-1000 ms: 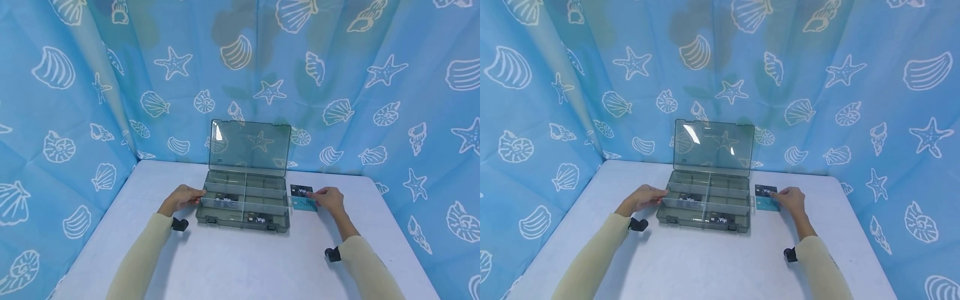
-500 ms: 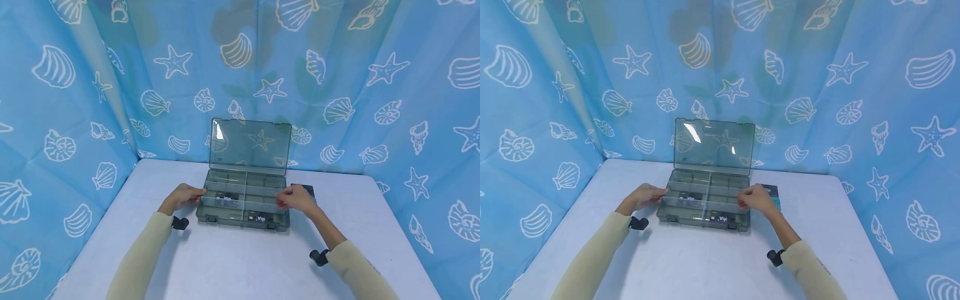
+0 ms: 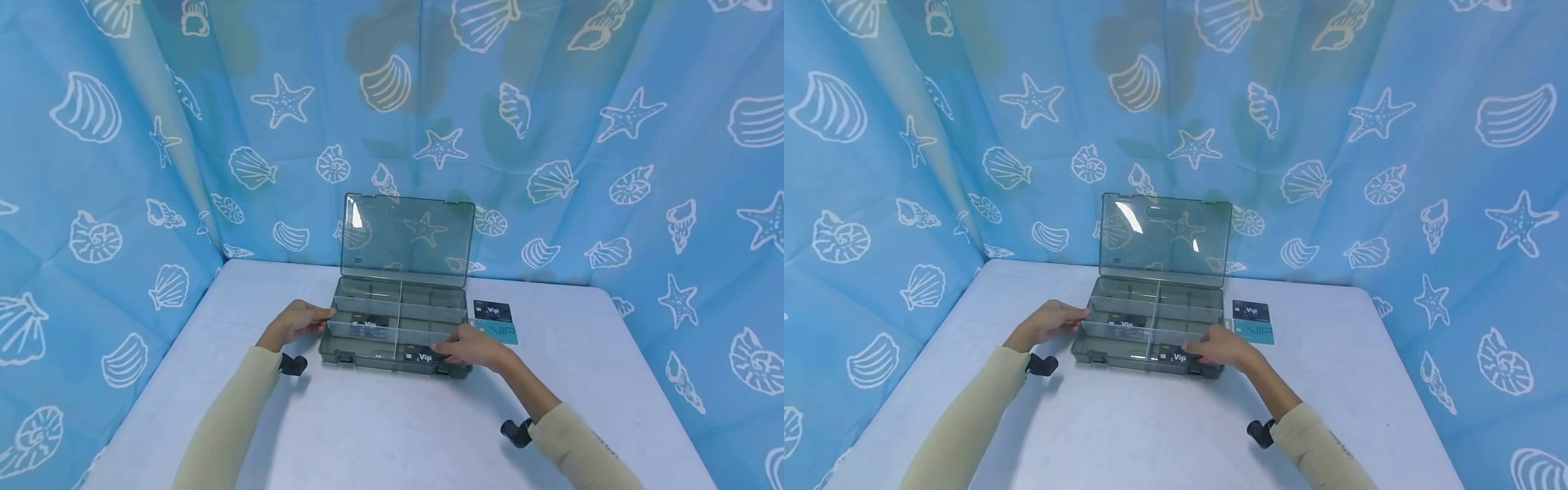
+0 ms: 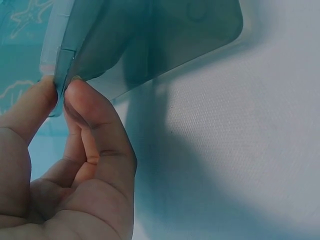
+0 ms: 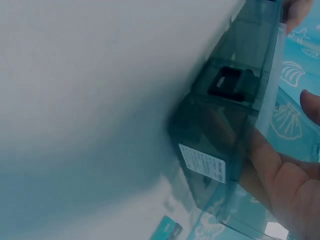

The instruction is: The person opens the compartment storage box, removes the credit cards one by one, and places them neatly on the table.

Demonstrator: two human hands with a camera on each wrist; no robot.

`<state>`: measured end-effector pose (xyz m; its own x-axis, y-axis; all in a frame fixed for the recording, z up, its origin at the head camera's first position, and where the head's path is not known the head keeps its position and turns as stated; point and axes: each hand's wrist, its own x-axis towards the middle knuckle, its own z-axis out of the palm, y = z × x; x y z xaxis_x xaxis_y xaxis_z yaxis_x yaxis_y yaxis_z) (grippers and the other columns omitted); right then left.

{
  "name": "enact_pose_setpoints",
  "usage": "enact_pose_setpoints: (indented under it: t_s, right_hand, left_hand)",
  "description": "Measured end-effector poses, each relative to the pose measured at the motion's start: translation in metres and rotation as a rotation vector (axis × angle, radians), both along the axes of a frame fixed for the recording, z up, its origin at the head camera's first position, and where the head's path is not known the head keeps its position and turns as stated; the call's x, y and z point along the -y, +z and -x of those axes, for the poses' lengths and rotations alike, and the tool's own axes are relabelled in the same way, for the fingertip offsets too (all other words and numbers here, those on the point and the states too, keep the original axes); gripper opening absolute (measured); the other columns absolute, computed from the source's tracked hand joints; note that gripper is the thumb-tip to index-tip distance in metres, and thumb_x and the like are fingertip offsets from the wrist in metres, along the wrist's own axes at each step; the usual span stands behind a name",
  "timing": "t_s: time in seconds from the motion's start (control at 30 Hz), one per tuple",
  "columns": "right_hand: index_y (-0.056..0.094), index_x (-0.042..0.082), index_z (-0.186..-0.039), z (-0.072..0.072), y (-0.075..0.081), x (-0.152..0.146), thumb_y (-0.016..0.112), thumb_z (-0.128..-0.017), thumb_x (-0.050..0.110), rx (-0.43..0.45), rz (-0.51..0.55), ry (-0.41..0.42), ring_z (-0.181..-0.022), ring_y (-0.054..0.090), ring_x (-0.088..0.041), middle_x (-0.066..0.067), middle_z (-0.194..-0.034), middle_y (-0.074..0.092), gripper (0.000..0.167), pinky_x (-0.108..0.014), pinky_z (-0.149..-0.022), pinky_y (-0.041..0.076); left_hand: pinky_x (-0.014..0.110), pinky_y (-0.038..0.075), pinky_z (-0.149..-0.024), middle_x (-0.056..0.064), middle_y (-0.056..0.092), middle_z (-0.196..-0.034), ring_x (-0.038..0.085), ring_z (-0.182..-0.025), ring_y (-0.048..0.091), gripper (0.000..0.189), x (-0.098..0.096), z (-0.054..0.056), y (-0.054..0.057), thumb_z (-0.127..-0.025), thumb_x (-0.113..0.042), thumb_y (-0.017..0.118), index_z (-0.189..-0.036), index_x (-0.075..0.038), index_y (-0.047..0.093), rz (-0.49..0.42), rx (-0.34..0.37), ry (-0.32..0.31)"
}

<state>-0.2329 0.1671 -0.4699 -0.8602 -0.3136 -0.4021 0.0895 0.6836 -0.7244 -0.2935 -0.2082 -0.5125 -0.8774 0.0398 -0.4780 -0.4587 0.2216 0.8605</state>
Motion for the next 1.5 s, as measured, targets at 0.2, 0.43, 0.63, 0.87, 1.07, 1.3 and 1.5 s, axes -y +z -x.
enact_pose_setpoints:
  t_s: [0.2,0.43,0.63,0.87,1.07,1.3,1.5]
  right_hand:
    - [0.050,-0.014,-0.129,-0.002,-0.009,0.001,0.065,-0.094,0.035,0.123,0.227,-0.091,-0.111,0.061,-0.033,-0.018,-0.121,0.062,0.063,-0.049,-0.100,0.044]
    - [0.019,-0.018,-0.143,-0.003,-0.011,0.004,0.063,-0.096,0.032,0.270,0.456,-0.203,-0.124,0.049,-0.040,-0.030,-0.139,0.042,0.082,-0.053,-0.111,0.028]
    - [0.011,-0.015,-0.145,-0.001,-0.013,0.006,0.058,-0.098,0.027,0.352,0.598,-0.269,-0.131,0.038,-0.045,-0.036,-0.144,0.028,0.079,-0.050,-0.111,0.029]
    - [0.037,-0.014,-0.134,0.001,-0.015,0.004,0.059,-0.098,0.029,0.370,0.641,-0.303,-0.112,0.053,-0.033,-0.023,-0.122,0.048,0.060,-0.039,-0.098,0.045]
    - [0.055,-0.013,-0.120,0.002,-0.022,0.006,0.058,-0.099,0.015,0.284,0.606,-0.285,-0.094,0.062,-0.020,-0.013,-0.103,0.061,0.036,-0.033,-0.089,0.052]
    - [0.066,-0.003,-0.114,0.000,-0.033,0.012,0.063,-0.097,0.019,0.044,0.403,-0.250,-0.088,0.066,-0.019,-0.014,-0.109,0.064,0.028,-0.030,-0.079,0.056]
    - [0.071,0.001,-0.107,0.002,-0.036,0.014,0.067,-0.094,0.016,-0.007,0.363,-0.295,-0.083,0.068,-0.019,-0.013,-0.104,0.067,0.020,-0.030,-0.074,0.057]
  left_hand:
    - [0.026,0.054,-0.070,0.009,0.062,-0.086,0.013,-0.072,0.059,0.036,0.001,0.001,0.000,-0.089,-0.022,0.074,-0.107,0.009,0.066,-0.008,0.007,-0.002]
    - [0.026,0.054,-0.071,0.008,0.062,-0.086,0.013,-0.072,0.060,0.037,0.003,0.001,0.000,-0.089,-0.024,0.074,-0.107,0.008,0.067,-0.002,0.011,0.007]
    - [0.025,0.054,-0.070,0.007,0.062,-0.085,0.013,-0.072,0.060,0.037,0.004,0.001,0.000,-0.089,-0.025,0.074,-0.106,0.007,0.067,0.009,0.017,0.017]
    - [0.025,0.054,-0.069,0.006,0.062,-0.084,0.013,-0.072,0.059,0.037,0.005,0.001,0.000,-0.089,-0.026,0.074,-0.106,0.007,0.067,0.011,0.021,0.014]
    - [0.025,0.054,-0.070,0.006,0.062,-0.084,0.012,-0.072,0.060,0.037,0.004,0.000,0.002,-0.089,-0.025,0.074,-0.107,0.007,0.067,0.015,0.025,0.016]
    - [0.025,0.055,-0.070,0.007,0.063,-0.086,0.013,-0.072,0.060,0.037,0.002,0.001,0.001,-0.089,-0.024,0.074,-0.108,0.007,0.068,0.001,0.014,0.010]
    - [0.025,0.055,-0.069,0.007,0.063,-0.085,0.013,-0.072,0.060,0.037,0.002,0.002,-0.001,-0.089,-0.024,0.074,-0.108,0.007,0.068,-0.002,0.012,0.008]
